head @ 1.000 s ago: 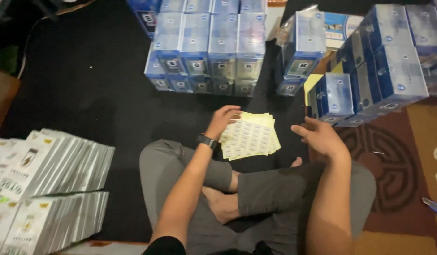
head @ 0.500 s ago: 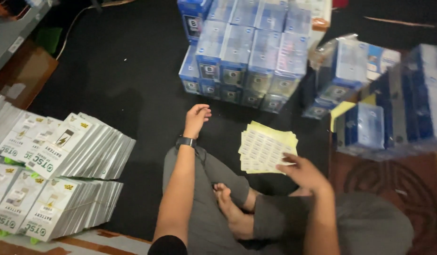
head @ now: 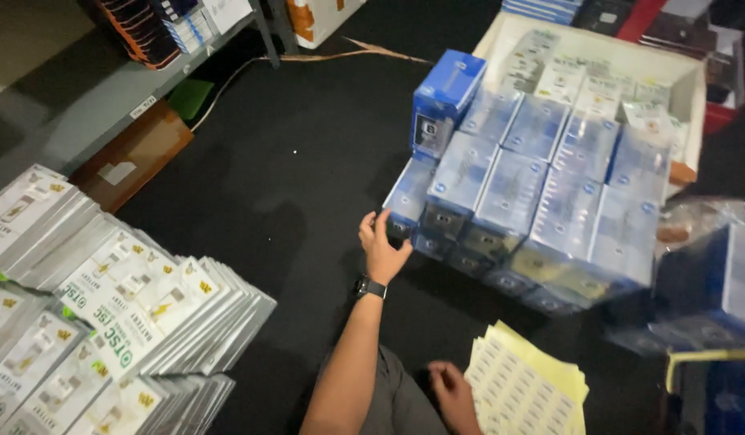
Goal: The person picks up a small blue box, peels a yellow sticker from a sheet, and applies it to the box by hand.
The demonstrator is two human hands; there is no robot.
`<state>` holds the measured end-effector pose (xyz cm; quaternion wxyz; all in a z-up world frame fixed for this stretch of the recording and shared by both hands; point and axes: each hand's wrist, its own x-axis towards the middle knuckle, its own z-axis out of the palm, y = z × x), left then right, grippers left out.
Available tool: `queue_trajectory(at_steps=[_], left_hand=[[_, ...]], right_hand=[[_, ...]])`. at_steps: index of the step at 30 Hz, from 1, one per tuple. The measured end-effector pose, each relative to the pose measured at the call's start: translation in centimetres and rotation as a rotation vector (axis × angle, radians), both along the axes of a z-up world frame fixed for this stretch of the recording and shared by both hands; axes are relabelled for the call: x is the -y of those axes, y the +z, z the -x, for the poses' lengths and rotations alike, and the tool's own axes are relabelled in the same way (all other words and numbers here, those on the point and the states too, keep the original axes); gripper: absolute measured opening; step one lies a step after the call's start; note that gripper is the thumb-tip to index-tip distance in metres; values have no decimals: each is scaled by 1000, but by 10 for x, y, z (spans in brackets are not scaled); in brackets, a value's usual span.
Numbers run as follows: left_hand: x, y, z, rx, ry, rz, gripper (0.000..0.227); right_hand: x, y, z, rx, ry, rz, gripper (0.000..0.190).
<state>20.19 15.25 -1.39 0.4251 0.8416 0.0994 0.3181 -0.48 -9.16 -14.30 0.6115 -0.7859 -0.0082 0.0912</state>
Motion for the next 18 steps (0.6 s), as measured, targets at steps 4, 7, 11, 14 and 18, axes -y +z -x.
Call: queue_trajectory(at_steps=[4, 7, 11, 14, 18], left_hand=[[-8, 11, -26, -174, -157, -26, 84], [-6, 10, -33, -230, -319, 68, 74], [-5, -10, -39, -142, -262, 134, 70], [-7, -21, -44, -51, -255, 128, 68], [-9, -24, -42, 0, -225, 178, 57]], right_hand=[[-14, 25, 1, -379, -24, 31, 20], [-15, 23, 3, -329, -117, 5, 18], [-14, 18, 1, -365, -70, -74, 18], [-6, 6, 2, -323, -33, -73, 20], [-2, 17, 9, -273, -46, -67, 21]])
